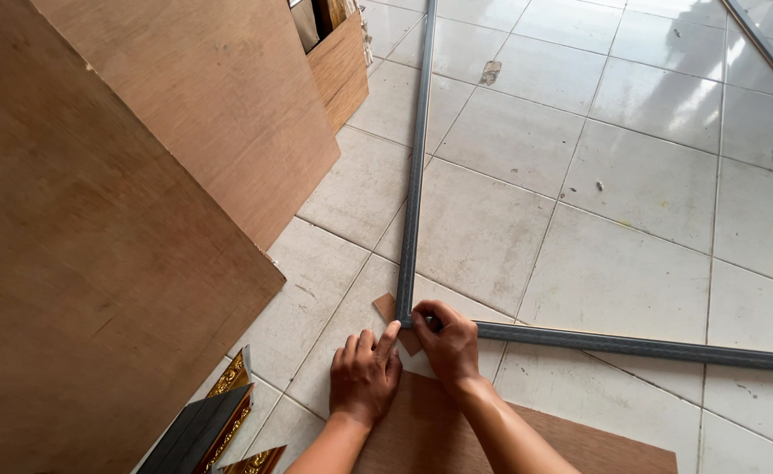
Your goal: The person assembles a metal frame on the floor by inserting small metal pieces into the corners and securing them with a hammer. They also apply glue to the joints and use a green plastic bottle to pour small metal pieces into their hand.
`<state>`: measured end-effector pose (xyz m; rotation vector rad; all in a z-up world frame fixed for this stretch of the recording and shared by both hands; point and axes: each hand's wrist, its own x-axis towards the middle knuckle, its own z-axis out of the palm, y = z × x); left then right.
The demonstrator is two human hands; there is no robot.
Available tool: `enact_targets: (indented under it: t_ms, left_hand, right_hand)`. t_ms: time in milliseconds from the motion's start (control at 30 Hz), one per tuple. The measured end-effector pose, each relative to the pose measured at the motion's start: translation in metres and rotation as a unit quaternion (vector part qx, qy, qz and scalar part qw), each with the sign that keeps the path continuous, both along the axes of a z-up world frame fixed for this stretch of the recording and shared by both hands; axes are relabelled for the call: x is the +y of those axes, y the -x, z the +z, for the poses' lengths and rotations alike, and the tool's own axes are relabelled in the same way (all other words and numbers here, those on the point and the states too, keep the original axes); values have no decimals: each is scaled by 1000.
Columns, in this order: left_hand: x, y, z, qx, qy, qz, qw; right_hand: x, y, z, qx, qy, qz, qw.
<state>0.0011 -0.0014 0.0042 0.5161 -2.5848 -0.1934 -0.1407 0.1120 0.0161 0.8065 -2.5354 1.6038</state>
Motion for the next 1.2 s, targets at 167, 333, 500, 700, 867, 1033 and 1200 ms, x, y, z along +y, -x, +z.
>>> enact_targets:
  t_ms: [167, 333, 500, 700, 867, 1033, 1200]
  left_hand:
    - [2, -3, -2, -13, 5, 6, 1000]
    - [0, 0, -2, -9, 13, 7, 1000]
    - [-3, 1, -14, -52, 2, 17, 998]
    - [-3, 2, -17, -36, 17, 23, 999]
    - [-3, 2, -17, -33, 13, 23, 999]
    - [-4, 3, -16, -36, 21, 24, 999]
    - [-3, 1, -9, -23, 32, 18, 999]
  right_hand:
    - [2, -5, -3, -42, -8, -9, 999]
    - [1, 4, -16, -1, -8, 19, 1000]
    - [4, 7, -33, 24, 7, -38, 999]
    - [4, -1, -12, 62, 21, 8, 998]
    - [3, 3, -25, 64, 17, 3, 998]
    - [1, 3, -21, 50, 18, -2, 999]
    - [0, 1, -18, 76, 34, -17, 996]
